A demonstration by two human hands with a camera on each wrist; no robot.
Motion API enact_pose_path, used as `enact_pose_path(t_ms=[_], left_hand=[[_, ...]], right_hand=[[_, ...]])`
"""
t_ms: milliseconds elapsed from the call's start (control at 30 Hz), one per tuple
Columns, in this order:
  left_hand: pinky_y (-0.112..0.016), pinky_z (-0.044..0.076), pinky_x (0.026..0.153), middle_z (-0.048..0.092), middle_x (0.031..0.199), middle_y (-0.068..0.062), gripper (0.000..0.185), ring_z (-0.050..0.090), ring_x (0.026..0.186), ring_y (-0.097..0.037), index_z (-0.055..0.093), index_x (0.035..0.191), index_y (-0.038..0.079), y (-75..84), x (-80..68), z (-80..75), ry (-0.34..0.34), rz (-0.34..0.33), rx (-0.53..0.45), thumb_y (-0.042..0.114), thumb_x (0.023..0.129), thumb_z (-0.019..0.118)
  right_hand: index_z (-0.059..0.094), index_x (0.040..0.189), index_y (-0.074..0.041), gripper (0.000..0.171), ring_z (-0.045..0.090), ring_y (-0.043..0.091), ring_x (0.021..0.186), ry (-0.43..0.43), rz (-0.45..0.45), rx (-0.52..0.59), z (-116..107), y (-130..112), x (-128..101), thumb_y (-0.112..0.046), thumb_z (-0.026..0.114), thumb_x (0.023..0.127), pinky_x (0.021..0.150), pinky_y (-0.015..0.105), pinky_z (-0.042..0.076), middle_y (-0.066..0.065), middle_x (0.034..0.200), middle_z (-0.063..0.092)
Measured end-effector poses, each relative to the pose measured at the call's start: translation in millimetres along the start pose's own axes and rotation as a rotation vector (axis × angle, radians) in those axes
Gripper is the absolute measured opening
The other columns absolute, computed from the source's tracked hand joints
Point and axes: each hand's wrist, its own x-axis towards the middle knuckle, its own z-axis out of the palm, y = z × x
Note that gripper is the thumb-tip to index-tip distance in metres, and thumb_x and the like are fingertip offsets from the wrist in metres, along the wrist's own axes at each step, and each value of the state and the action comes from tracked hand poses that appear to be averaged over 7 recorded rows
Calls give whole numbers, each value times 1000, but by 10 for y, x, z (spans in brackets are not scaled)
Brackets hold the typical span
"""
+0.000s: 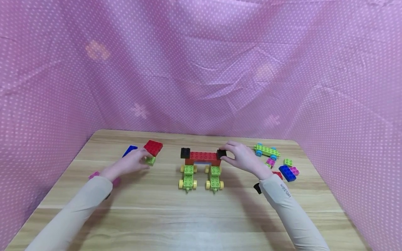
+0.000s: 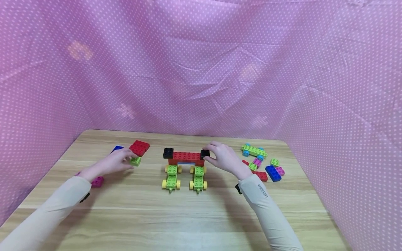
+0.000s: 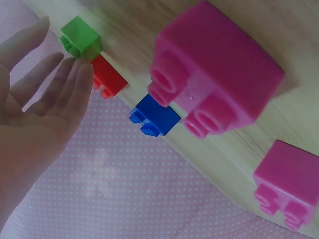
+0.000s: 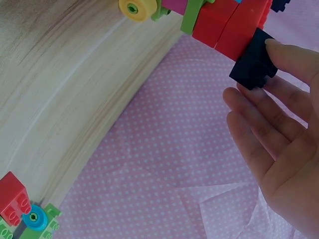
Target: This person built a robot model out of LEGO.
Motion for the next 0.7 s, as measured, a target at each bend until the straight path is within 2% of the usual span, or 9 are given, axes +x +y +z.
enact_pose_path(t_ms=[100, 267, 400, 700], left_hand=[[-39, 59, 76, 71, 101, -15, 34, 67, 90, -27, 70, 110, -4, 6, -5, 12, 19, 20, 6, 9, 80, 80], [-43, 59, 79, 71, 104, -18, 35, 68, 92, -30, 70, 111, -4, 5, -5, 20, 58, -13, 26, 6, 79, 80], [-46, 58, 81, 70, 107, -20, 38, 68, 94, -32, 68, 113, -6, -4, -8, 19, 35, -31, 31, 6, 79, 79], [-40, 57, 77, 70, 101, -15, 40, 65, 88, -23, 69, 114, -6, -27, 16, 23, -17, -63, 17, 10, 79, 81]], right_hand=[[71, 114, -10, 28, 71, 17, 93, -5, 3, 4, -2, 0, -3, -23, 74, 90, 78, 36, 60, 5, 108, 73], [71, 114, -8, 28, 71, 18, 94, -1, 0, 13, -15, -2, 3, -23, 74, 90, 79, 36, 61, 6, 109, 73], [71, 114, -9, 29, 71, 18, 94, -1, -3, 14, -20, -1, 6, -23, 74, 90, 78, 36, 61, 6, 109, 73], [71, 115, -9, 29, 71, 18, 94, -5, 2, 16, -4, 8, 2, -24, 74, 90, 78, 36, 61, 5, 109, 73]])
